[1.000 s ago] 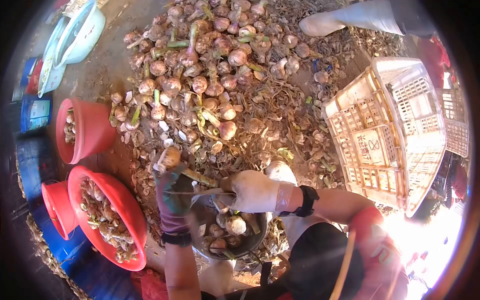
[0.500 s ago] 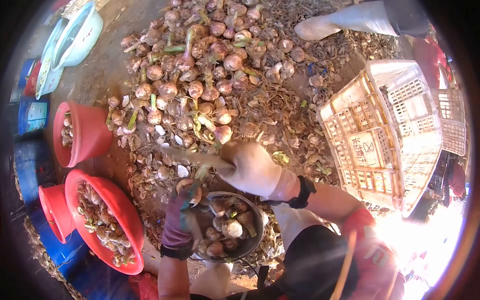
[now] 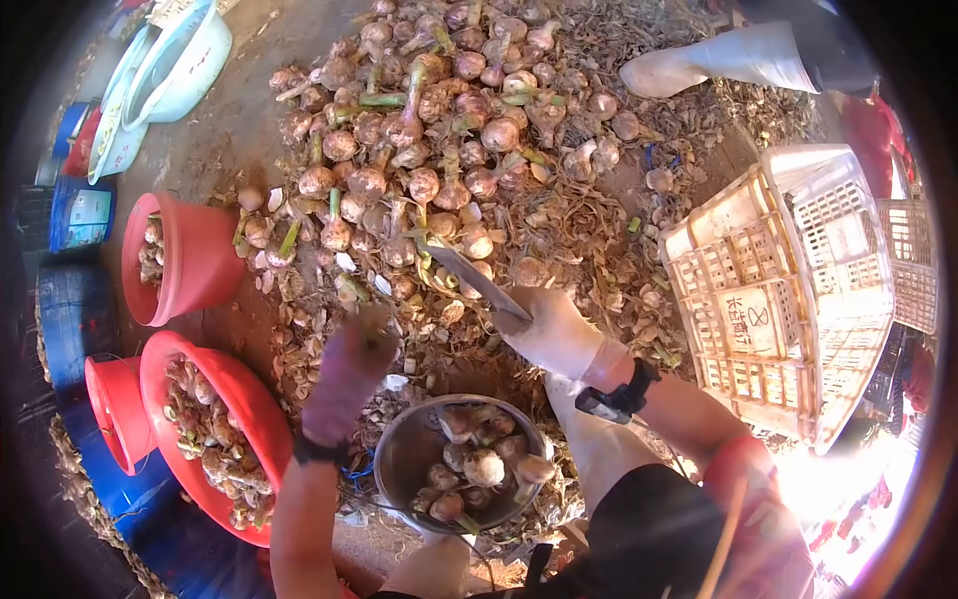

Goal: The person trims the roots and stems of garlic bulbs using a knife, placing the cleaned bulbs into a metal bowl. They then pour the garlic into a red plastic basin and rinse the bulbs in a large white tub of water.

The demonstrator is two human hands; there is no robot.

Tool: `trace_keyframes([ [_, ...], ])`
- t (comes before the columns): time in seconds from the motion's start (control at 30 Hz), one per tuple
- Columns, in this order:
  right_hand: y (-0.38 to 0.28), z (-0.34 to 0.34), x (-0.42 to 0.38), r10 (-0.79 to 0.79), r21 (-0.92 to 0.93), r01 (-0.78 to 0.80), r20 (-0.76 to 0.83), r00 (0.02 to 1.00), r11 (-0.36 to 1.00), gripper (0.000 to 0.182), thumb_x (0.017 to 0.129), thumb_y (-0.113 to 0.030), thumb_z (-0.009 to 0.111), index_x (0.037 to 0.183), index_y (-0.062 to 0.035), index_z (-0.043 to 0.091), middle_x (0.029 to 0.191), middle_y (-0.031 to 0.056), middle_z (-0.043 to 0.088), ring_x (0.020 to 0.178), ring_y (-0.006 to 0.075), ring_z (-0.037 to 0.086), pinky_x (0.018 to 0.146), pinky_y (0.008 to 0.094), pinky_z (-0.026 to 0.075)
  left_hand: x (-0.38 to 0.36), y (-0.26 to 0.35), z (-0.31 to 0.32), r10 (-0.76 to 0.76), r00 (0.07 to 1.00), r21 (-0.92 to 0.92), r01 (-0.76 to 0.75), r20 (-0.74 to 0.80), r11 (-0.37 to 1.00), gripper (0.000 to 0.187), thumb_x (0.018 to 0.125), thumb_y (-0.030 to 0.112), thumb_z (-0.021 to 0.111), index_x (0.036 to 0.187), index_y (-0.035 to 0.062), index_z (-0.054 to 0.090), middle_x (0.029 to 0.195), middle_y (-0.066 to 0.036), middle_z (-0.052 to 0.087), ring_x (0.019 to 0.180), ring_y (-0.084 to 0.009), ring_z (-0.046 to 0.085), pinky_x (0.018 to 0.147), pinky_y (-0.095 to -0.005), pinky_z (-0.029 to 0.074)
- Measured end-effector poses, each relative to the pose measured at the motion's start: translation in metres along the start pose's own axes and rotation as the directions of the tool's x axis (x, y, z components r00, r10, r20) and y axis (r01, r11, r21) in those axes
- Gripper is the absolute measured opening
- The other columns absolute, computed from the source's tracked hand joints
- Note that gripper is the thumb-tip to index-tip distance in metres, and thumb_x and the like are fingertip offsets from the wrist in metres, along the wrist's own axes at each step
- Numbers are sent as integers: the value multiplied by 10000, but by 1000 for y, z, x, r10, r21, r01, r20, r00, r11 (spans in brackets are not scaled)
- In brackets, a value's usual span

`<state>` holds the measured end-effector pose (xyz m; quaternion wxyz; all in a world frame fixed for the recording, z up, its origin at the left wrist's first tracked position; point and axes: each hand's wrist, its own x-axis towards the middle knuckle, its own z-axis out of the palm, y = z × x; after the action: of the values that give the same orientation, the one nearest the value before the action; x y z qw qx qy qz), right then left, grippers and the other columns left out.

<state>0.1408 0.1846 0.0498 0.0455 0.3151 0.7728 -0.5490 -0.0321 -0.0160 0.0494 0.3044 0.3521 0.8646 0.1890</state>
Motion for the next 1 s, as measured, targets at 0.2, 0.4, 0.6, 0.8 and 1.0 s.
trace_keyframes([
  [0.2, 14, -2, -6, 52, -64, -49, 59, 997, 997, 194, 806, -200, 643, 848, -11, 627, 690, 172, 582, 599, 249, 554, 597, 370, 459, 110, -48, 12, 55, 973, 302, 17, -226, 953, 538, 754, 62, 618, 1269, 37, 466, 1253, -239, 517, 1013, -331, 608, 829, -345, 524],
  [0.4, 27, -6, 0, 40, 84, -44, 49, 998, 995, 142, 799, -124, 645, 851, 7, 622, 651, 74, 549, 613, 114, 478, 558, 310, 423, 98, -46, 24, -208, 963, 337, 256, -172, 906, 491, 731, 106, 597, 1213, 51, 520, 1200, -232, 524, 964, -376, 608, 813, -428, 523],
  [0.6, 18, -6, 6, 19, -39, -18, 26, 999, 999, 157, 804, -166, 626, 832, -11, 625, 615, 172, 558, 518, 231, 508, 528, 364, 437, 72, -86, 12, -229, 931, -55, 222, -286, 973, 94, 698, 111, 589, 755, 98, 515, 774, -144, 623, 758, -312, 636, 710, -417, 500],
  [0.8, 26, 0, 11, 81, -59, -78, 42, 996, 995, 164, 798, -160, 641, 798, -7, 583, 610, 166, 540, 534, 228, 506, 535, 365, 428, 120, -115, -29, -139, 901, 162, 222, -412, 962, 336, 748, 144, 556, 1069, 62, 611, 920, -235, 643, 880, -377, 628, 803, -433, 497],
  [1.0, 26, 2, 10, 60, -62, -56, 78, 995, 997, 168, 817, -131, 641, 858, 30, 617, 599, 30, 504, 620, 67, 420, 518, 293, 393, 123, -122, -5, -179, 907, 232, 281, -380, 931, 360, 755, 81, 510, 1114, 60, 536, 1041, -195, 620, 938, -331, 608, 811, -370, 481],
])
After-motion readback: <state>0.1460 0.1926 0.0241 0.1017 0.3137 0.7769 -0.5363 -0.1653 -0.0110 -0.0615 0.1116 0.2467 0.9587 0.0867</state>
